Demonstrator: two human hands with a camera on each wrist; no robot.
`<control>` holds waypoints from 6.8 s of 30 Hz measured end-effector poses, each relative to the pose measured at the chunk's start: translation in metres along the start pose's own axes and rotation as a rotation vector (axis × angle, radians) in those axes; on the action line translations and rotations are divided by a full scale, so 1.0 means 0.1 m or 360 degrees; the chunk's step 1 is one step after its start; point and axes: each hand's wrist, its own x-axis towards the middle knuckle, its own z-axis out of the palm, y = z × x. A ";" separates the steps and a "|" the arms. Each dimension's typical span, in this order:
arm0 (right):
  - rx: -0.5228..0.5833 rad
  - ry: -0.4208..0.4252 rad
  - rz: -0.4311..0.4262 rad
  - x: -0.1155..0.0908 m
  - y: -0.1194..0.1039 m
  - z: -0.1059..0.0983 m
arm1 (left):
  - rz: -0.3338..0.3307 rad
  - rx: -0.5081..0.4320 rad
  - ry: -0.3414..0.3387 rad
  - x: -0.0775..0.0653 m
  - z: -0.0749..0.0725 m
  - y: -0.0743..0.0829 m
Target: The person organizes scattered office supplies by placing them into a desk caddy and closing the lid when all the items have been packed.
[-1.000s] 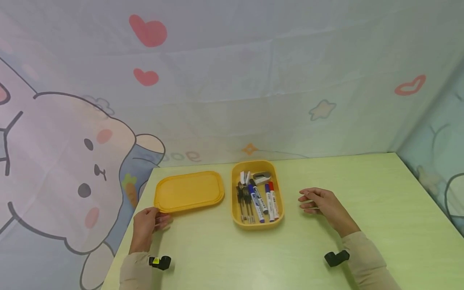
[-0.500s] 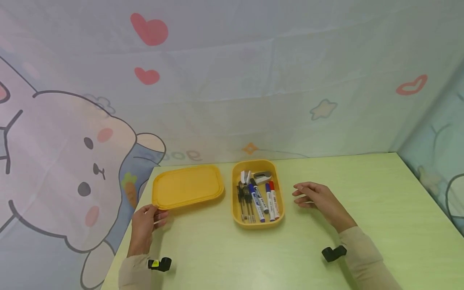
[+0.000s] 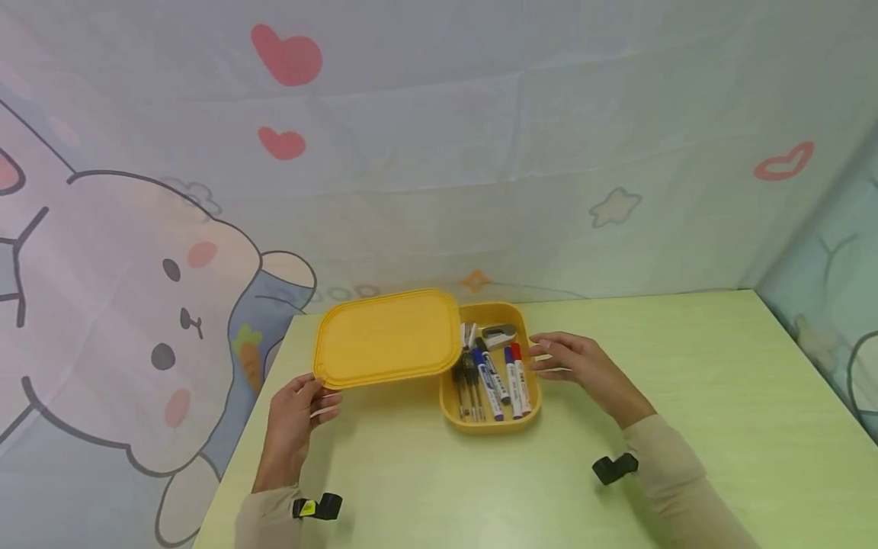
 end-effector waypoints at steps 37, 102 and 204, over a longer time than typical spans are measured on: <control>0.0544 -0.0240 -0.0148 -0.16 -0.06 -0.03 | 0.0076 0.0323 -0.0280 -0.18 0.69 0.11; 0.0130 -0.0124 -0.0542 -0.53 -0.15 0.64 | 0.0218 0.0195 -0.0645 -0.16 1.98 1.02; 0.0935 -0.0192 0.0244 -0.03 0.13 -0.04 | -0.0167 0.0226 -0.0687 0.26 1.30 -0.06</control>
